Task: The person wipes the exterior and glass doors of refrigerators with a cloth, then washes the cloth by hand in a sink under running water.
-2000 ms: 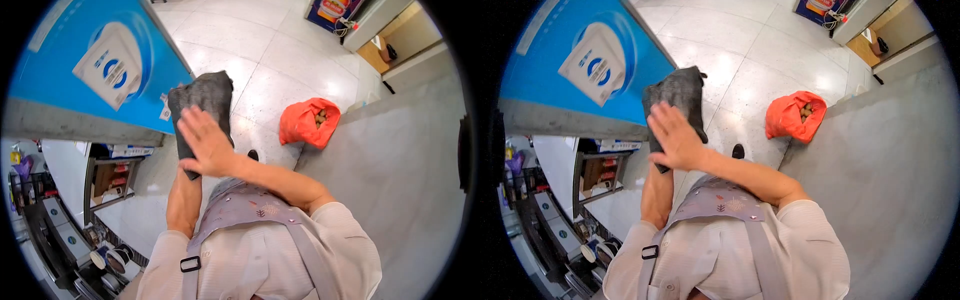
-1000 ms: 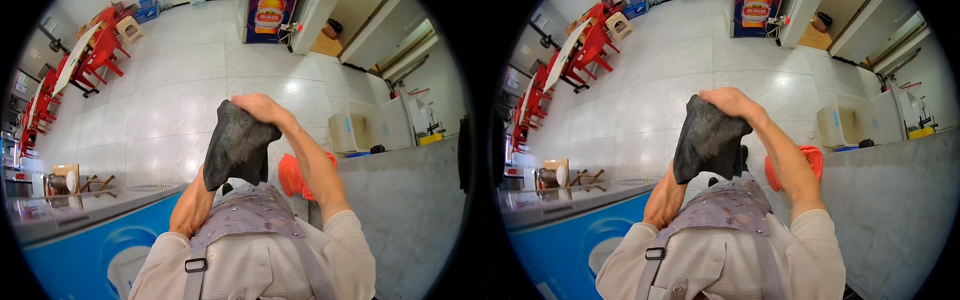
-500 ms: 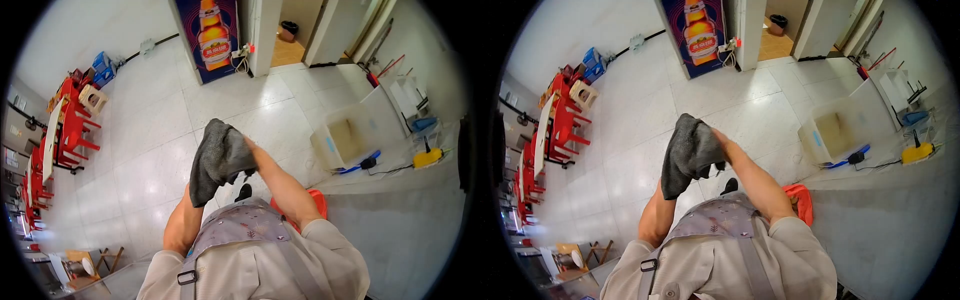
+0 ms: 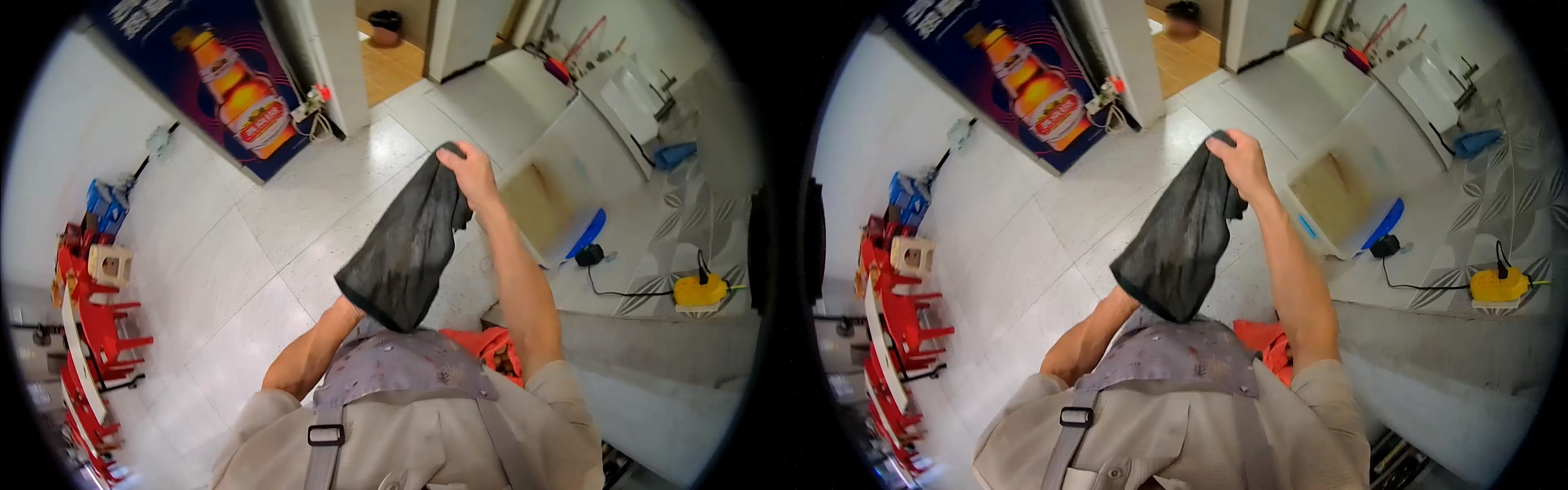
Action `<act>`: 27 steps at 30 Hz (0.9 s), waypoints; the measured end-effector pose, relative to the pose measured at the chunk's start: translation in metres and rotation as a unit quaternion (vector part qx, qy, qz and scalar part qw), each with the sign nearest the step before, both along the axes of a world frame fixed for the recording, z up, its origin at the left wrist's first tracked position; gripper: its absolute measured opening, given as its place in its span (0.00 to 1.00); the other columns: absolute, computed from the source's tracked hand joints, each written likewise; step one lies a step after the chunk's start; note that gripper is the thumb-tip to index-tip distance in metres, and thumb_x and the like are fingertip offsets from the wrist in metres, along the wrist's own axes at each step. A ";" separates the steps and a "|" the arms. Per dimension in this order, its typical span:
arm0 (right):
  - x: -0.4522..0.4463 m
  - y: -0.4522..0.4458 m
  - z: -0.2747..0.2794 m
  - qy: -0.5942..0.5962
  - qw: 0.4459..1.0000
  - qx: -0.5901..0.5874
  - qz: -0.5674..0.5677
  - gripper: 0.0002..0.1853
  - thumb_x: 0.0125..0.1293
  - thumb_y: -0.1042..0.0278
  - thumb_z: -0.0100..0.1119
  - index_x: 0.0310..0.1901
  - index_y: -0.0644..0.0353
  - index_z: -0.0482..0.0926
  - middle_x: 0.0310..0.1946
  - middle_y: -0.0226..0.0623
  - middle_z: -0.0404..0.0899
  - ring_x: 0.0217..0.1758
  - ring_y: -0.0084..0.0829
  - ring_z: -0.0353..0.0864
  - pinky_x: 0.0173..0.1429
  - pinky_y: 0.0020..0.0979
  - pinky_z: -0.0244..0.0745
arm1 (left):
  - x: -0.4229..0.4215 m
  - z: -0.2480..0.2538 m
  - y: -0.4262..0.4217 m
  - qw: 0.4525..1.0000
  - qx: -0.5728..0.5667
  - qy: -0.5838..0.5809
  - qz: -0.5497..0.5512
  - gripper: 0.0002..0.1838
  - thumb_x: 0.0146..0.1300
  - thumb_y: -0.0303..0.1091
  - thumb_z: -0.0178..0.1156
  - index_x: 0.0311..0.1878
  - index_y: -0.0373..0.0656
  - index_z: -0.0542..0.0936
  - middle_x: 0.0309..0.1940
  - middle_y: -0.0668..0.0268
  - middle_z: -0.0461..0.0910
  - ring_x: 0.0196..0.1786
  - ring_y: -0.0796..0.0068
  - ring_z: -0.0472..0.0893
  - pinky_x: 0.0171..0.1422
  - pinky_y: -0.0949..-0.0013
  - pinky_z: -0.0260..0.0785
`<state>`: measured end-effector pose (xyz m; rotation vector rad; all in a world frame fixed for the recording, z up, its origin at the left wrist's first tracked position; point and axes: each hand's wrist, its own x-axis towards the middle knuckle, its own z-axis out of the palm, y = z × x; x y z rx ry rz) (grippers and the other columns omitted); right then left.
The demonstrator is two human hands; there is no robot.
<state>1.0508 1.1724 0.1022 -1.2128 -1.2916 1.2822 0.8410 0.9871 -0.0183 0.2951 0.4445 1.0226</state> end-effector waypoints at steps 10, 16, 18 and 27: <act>-0.059 0.089 -0.016 -0.364 0.860 0.358 0.026 0.11 0.60 0.63 0.69 0.32 0.56 0.76 0.26 0.37 0.74 0.29 0.41 0.81 0.31 0.39 0.76 | 0.046 0.021 0.322 0.991 0.091 -0.046 -0.089 0.16 0.74 0.41 0.52 0.59 0.45 0.71 0.53 0.63 0.74 0.56 0.67 0.72 0.61 0.64 0.64; 0.001 0.242 -0.035 -0.404 0.831 0.347 -0.163 0.13 0.64 0.63 0.65 0.26 0.57 0.73 0.18 0.43 0.76 0.21 0.45 0.80 0.26 0.41 0.75 | 0.109 0.018 0.442 0.980 0.012 -0.002 -0.199 0.08 0.73 0.39 0.54 0.48 0.47 0.76 0.39 0.67 0.78 0.39 0.71 0.78 0.41 0.67 0.73; 0.032 0.290 -0.042 -0.409 0.849 0.275 -0.191 0.13 0.66 0.61 0.63 0.28 0.60 0.74 0.21 0.47 0.79 0.25 0.51 0.81 0.28 0.45 0.75 | 0.124 0.016 0.482 0.981 0.010 0.000 -0.196 0.07 0.73 0.39 0.55 0.44 0.48 0.78 0.34 0.68 0.80 0.34 0.72 0.80 0.34 0.68 0.76; 0.174 0.479 -0.080 -0.080 0.982 0.020 -0.169 0.18 0.72 0.54 0.56 0.47 0.65 0.80 0.37 0.38 0.83 0.41 0.28 0.79 0.48 0.34 0.74 | 0.217 0.015 0.659 0.948 0.171 0.247 -0.103 0.16 0.73 0.49 0.53 0.49 0.47 0.78 0.38 0.65 0.82 0.35 0.71 0.81 0.36 0.67 0.76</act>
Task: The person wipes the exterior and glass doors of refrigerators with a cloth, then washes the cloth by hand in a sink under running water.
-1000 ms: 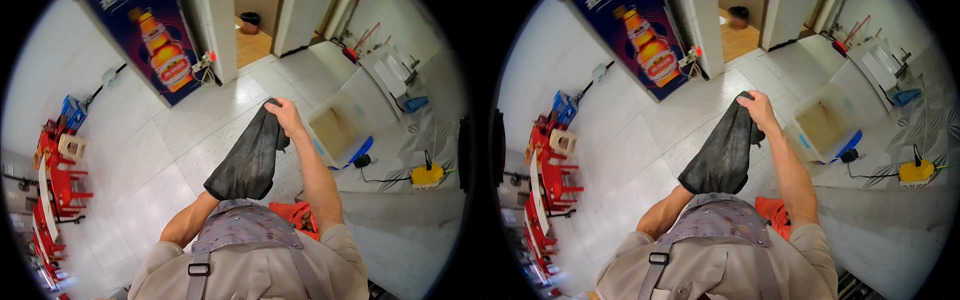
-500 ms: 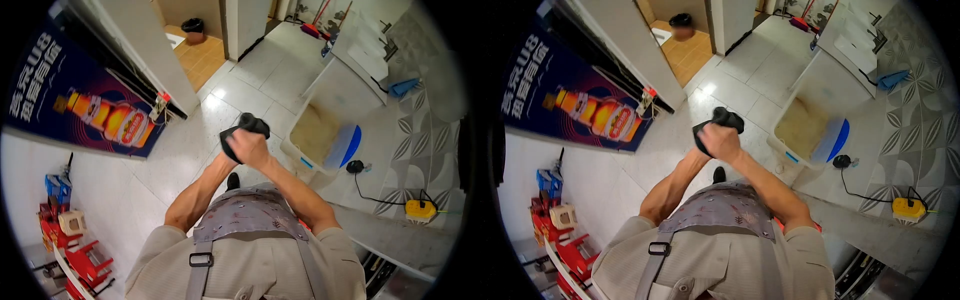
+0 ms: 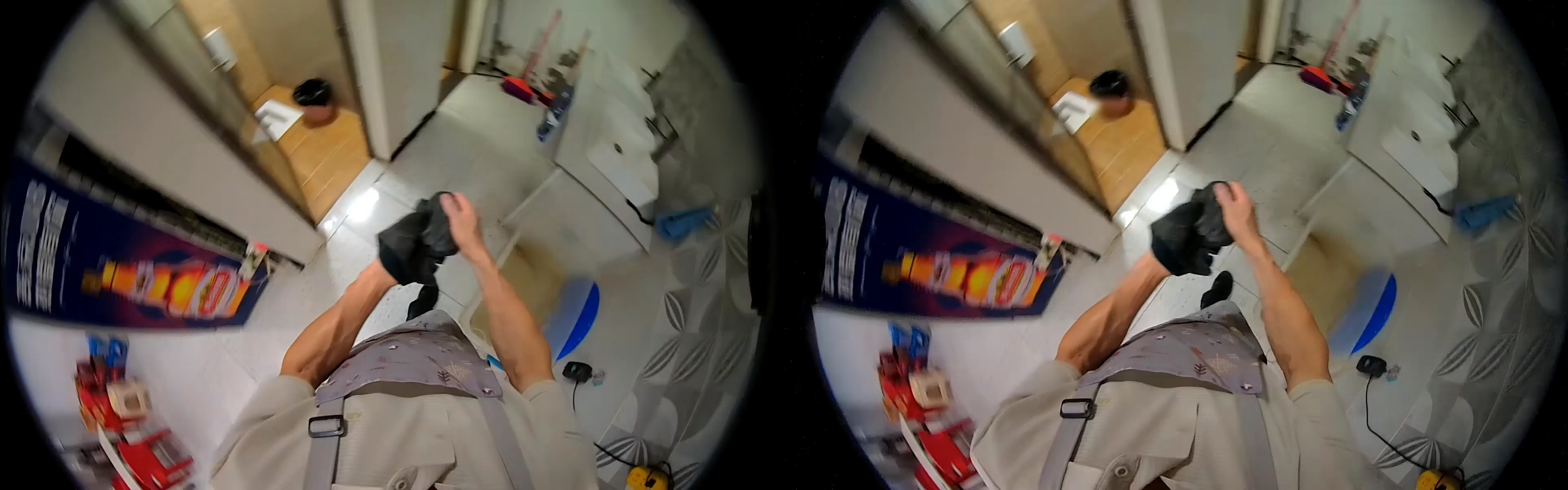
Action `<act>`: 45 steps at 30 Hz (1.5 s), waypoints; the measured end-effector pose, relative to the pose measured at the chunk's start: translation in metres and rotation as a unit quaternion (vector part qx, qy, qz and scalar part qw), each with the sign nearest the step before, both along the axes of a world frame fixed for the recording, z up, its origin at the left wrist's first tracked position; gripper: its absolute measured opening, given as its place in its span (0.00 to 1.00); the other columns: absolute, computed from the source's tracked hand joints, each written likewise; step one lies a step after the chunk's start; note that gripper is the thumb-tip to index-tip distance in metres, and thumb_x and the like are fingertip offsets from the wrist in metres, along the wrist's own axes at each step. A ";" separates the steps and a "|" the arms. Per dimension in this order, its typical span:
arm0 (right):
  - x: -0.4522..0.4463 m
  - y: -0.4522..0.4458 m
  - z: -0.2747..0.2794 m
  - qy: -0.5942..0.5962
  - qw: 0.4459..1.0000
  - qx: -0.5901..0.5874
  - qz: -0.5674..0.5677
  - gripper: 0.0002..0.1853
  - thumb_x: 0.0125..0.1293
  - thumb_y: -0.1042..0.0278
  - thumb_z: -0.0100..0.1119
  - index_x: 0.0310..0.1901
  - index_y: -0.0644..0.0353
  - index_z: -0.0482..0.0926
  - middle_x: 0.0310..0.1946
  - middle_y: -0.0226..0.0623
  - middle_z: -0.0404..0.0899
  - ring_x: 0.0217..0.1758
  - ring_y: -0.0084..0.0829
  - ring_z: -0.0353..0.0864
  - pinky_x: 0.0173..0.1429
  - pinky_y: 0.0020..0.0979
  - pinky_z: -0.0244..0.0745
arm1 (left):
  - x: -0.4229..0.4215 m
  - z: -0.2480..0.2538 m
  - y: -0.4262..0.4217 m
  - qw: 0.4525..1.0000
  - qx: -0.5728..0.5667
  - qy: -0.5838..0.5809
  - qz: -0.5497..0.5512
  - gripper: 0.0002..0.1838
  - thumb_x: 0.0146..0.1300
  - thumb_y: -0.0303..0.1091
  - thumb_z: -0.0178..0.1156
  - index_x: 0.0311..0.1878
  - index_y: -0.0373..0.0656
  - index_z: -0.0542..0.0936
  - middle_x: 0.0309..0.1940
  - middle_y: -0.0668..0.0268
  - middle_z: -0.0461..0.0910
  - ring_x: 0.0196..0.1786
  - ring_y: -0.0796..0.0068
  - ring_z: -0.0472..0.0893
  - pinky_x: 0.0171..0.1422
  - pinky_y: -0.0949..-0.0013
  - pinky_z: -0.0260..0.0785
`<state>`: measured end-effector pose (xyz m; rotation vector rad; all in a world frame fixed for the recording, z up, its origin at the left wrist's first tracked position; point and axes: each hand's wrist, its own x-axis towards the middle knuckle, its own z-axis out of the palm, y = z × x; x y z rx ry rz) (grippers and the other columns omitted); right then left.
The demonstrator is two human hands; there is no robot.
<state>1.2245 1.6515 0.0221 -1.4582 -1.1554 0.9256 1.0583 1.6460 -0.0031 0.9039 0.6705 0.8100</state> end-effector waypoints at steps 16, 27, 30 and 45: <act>0.271 0.148 0.069 0.299 0.918 0.068 -0.252 0.18 0.62 0.69 0.65 0.52 0.68 0.79 0.41 0.38 0.83 0.41 0.31 0.83 0.47 0.33 0.78 | 0.207 0.053 0.226 0.938 -0.213 -0.153 -0.227 0.34 0.67 0.49 0.58 0.71 0.39 0.67 0.61 0.55 0.76 0.58 0.58 0.78 0.64 0.57 0.71; 0.426 0.242 0.094 0.404 0.785 0.166 -0.439 0.15 0.66 0.70 0.65 0.52 0.66 0.77 0.41 0.39 0.82 0.40 0.31 0.83 0.45 0.34 0.81 | 0.426 0.091 0.428 0.797 -0.333 -0.149 -0.481 0.36 0.77 0.61 0.40 0.75 0.40 0.63 0.70 0.54 0.70 0.68 0.54 0.73 0.74 0.51 0.64; 0.453 0.257 0.099 0.382 0.759 0.180 -0.496 0.16 0.66 0.69 0.65 0.52 0.66 0.77 0.42 0.39 0.82 0.40 0.30 0.83 0.45 0.33 0.81 | 0.501 0.113 0.456 0.804 -0.296 -0.090 -0.507 0.34 0.77 0.58 0.43 0.74 0.41 0.64 0.69 0.56 0.71 0.67 0.56 0.74 0.73 0.53 0.65; 0.645 0.187 0.070 -0.014 0.692 -0.005 -0.721 0.18 0.63 0.66 0.66 0.51 0.69 0.77 0.36 0.45 0.83 0.39 0.38 0.83 0.48 0.36 0.77 | 0.808 0.085 0.447 0.738 -0.111 0.143 -0.650 0.20 0.69 0.31 0.60 0.59 0.30 0.74 0.51 0.54 0.82 0.49 0.62 0.85 0.52 0.59 0.80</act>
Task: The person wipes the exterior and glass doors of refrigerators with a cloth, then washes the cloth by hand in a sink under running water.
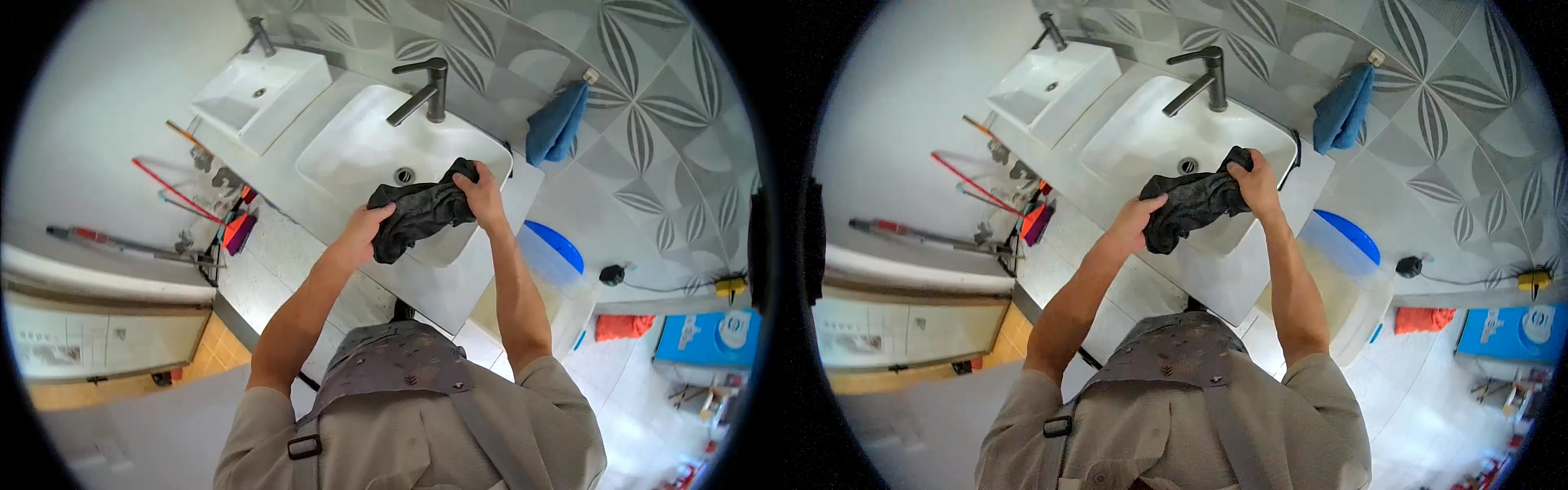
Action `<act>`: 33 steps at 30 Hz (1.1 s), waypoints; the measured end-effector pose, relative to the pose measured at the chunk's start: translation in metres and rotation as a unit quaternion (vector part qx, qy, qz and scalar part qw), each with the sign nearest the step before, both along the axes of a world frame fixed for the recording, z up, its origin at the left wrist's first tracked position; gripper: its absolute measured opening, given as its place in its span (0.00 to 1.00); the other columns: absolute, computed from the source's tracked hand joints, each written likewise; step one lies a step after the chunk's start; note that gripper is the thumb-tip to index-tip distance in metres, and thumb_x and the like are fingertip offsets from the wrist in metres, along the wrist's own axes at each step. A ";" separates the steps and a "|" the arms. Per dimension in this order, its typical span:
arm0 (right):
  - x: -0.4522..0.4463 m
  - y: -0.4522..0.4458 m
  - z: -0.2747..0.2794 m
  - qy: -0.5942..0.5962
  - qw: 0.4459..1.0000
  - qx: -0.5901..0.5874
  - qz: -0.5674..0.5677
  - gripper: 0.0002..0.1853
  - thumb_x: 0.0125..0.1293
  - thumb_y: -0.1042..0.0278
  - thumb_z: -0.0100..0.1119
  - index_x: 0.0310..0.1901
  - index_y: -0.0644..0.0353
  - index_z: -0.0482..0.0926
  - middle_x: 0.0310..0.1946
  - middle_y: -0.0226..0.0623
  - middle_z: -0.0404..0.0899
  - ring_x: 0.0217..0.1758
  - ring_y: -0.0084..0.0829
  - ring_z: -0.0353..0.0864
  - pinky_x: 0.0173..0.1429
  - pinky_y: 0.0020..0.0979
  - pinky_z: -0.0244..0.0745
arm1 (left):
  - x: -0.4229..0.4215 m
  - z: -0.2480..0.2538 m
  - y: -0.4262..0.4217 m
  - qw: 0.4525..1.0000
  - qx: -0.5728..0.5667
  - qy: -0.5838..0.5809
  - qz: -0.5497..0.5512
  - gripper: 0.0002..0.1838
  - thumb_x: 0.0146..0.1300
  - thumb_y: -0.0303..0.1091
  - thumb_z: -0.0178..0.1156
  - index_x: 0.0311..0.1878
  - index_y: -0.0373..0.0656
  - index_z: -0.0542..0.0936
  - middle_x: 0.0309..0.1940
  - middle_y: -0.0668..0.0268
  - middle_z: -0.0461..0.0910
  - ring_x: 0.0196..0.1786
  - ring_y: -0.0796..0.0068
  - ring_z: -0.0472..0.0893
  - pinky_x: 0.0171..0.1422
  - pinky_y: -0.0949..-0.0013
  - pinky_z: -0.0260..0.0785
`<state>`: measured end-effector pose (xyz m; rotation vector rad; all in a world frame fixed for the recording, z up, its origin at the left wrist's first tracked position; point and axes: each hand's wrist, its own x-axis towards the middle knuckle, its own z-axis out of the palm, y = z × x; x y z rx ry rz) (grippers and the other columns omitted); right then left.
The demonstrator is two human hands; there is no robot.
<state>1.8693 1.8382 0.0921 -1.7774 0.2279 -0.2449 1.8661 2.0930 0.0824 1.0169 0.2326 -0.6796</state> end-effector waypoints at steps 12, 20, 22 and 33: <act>0.040 0.017 -0.091 0.231 0.825 -0.513 0.050 0.17 0.69 0.72 0.50 0.59 0.59 0.71 0.53 0.52 0.75 0.53 0.56 0.80 0.55 0.47 0.80 | 0.128 -0.072 -0.012 0.753 0.374 -0.318 -0.438 0.46 0.53 0.31 0.69 0.75 0.41 0.60 0.66 0.41 0.69 0.66 0.46 0.72 0.68 0.55 0.67; 0.043 0.134 -0.090 0.191 0.920 -0.326 -0.107 0.16 0.67 0.66 0.57 0.55 0.57 0.71 0.48 0.51 0.75 0.47 0.56 0.79 0.49 0.51 0.79 | 0.162 -0.132 -0.021 0.702 0.316 -0.455 -0.447 0.22 0.54 0.29 0.67 0.50 0.33 0.71 0.45 0.39 0.81 0.52 0.37 0.79 0.54 0.45 0.73; 0.039 0.161 -0.091 0.219 0.907 -0.342 -0.112 0.15 0.68 0.66 0.56 0.54 0.57 0.70 0.47 0.51 0.75 0.45 0.56 0.80 0.48 0.51 0.79 | 0.170 -0.123 -0.019 0.681 0.318 -0.477 -0.455 0.13 0.60 0.27 0.60 0.45 0.32 0.72 0.39 0.39 0.81 0.47 0.35 0.80 0.50 0.42 0.72; 0.070 0.102 -0.130 0.208 0.845 -0.452 -0.196 0.12 0.74 0.63 0.50 0.53 0.59 0.70 0.45 0.50 0.75 0.41 0.54 0.80 0.40 0.50 0.80 | 0.171 -0.145 -0.018 0.677 0.306 -0.495 -0.450 0.16 0.58 0.30 0.64 0.46 0.33 0.73 0.39 0.41 0.82 0.46 0.36 0.80 0.50 0.42 0.71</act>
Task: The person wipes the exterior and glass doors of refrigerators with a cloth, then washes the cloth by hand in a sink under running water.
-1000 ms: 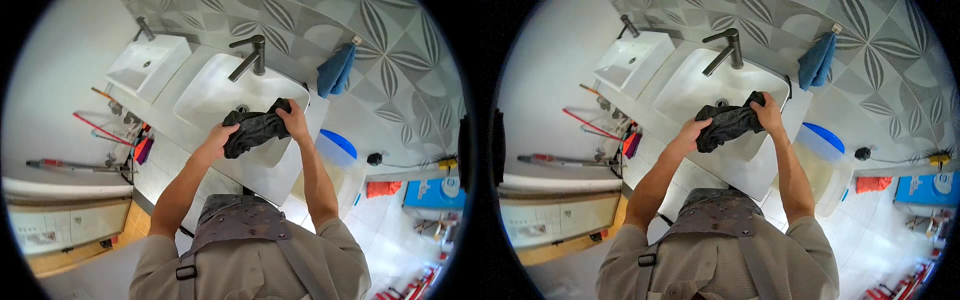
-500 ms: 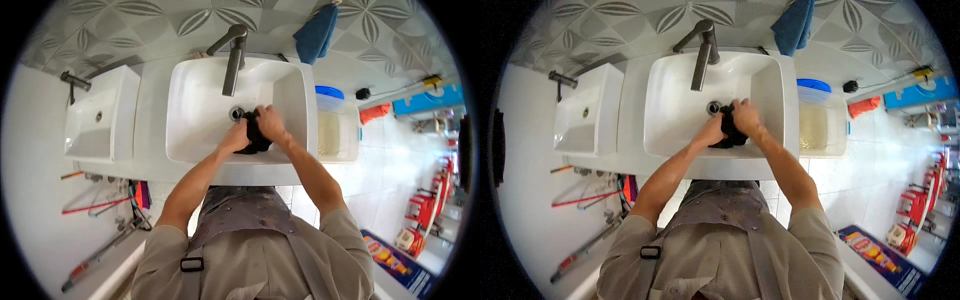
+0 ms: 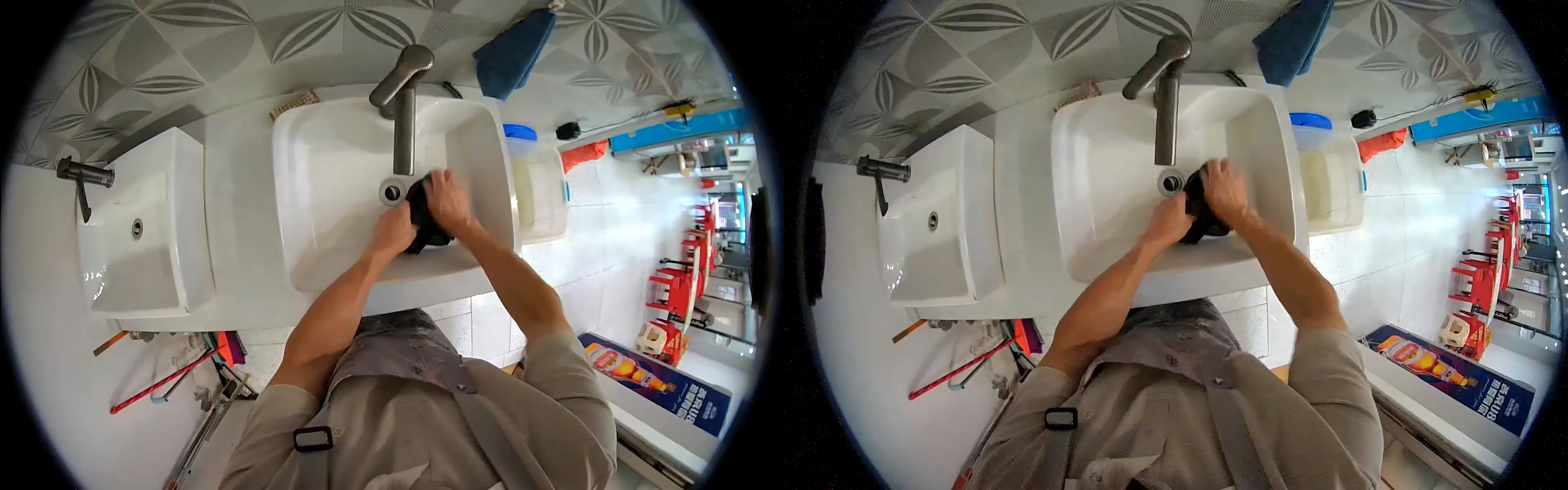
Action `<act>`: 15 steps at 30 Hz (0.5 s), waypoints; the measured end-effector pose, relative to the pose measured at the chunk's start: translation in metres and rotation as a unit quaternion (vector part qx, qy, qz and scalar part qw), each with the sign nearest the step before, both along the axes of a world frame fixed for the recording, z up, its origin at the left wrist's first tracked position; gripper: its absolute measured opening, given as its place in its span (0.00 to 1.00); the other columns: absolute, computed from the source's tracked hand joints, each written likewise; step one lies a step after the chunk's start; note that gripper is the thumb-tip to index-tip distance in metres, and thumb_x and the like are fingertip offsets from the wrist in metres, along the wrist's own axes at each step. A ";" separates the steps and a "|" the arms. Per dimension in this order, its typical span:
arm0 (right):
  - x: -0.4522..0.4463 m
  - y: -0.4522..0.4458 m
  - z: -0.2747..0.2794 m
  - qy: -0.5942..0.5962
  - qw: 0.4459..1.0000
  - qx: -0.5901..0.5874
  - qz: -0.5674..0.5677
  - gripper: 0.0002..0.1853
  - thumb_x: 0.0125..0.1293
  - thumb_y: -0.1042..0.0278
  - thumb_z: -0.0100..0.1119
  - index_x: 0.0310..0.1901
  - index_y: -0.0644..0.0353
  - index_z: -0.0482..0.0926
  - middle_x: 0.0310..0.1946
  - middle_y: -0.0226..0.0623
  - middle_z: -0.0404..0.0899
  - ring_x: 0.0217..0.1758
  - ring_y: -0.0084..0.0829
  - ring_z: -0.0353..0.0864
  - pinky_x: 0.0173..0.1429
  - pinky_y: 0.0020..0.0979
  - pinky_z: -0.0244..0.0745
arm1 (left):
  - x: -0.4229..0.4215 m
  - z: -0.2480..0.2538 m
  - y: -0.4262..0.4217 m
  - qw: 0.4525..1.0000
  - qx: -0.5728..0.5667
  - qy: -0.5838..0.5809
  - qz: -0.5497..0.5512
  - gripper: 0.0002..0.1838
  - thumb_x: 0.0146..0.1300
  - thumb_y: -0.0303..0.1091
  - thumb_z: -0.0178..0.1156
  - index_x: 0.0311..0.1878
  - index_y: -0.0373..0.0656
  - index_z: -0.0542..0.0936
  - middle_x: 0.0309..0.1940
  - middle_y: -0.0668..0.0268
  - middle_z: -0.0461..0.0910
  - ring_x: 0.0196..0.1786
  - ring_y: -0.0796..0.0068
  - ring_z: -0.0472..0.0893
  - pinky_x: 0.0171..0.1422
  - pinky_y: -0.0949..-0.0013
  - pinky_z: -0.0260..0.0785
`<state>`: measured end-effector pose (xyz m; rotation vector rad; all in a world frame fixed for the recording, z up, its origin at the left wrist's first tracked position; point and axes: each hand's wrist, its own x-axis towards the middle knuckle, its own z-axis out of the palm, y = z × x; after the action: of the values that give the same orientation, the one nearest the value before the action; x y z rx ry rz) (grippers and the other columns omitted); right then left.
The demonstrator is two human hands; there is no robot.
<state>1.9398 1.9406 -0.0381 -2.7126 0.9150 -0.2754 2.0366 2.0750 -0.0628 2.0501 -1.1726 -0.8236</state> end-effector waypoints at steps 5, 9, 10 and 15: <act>-0.019 0.039 -0.011 0.022 0.995 0.069 0.067 0.11 0.72 0.62 0.53 0.49 0.58 0.71 0.42 0.49 0.75 0.45 0.54 0.79 0.39 0.49 0.79 | 0.009 -0.004 -0.001 0.998 0.020 0.059 -0.001 0.18 0.60 0.32 0.63 0.51 0.33 0.73 0.39 0.40 0.82 0.46 0.34 0.79 0.50 0.42 0.71; 0.029 -0.050 -0.031 0.112 0.985 -0.105 0.076 0.07 0.72 0.66 0.50 0.45 0.58 0.71 0.41 0.47 0.75 0.40 0.53 0.80 0.34 0.46 0.80 | 0.000 -0.002 0.001 0.999 -0.018 0.038 -0.002 0.19 0.61 0.33 0.65 0.52 0.34 0.74 0.41 0.39 0.81 0.48 0.36 0.79 0.50 0.42 0.71; 0.027 -0.044 -0.018 0.106 0.992 -0.064 0.019 0.08 0.72 0.64 0.51 0.45 0.58 0.71 0.42 0.48 0.75 0.39 0.54 0.79 0.34 0.47 0.79 | -0.002 0.003 0.006 0.999 -0.017 0.050 -0.004 0.20 0.61 0.33 0.65 0.52 0.34 0.74 0.41 0.39 0.81 0.48 0.36 0.79 0.50 0.42 0.71; -0.011 0.048 0.019 0.034 0.991 0.126 -0.023 0.12 0.74 0.58 0.50 0.47 0.59 0.71 0.46 0.51 0.76 0.43 0.59 0.79 0.42 0.56 0.76 | 0.012 -0.001 0.000 0.995 -0.028 0.092 -0.012 0.17 0.61 0.28 0.61 0.52 0.34 0.74 0.39 0.41 0.81 0.46 0.36 0.80 0.48 0.43 0.70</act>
<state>1.9284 1.9889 -0.0189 -2.4845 0.9604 -0.0689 2.0482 2.0750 -0.0639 1.8752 -1.1067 -0.9586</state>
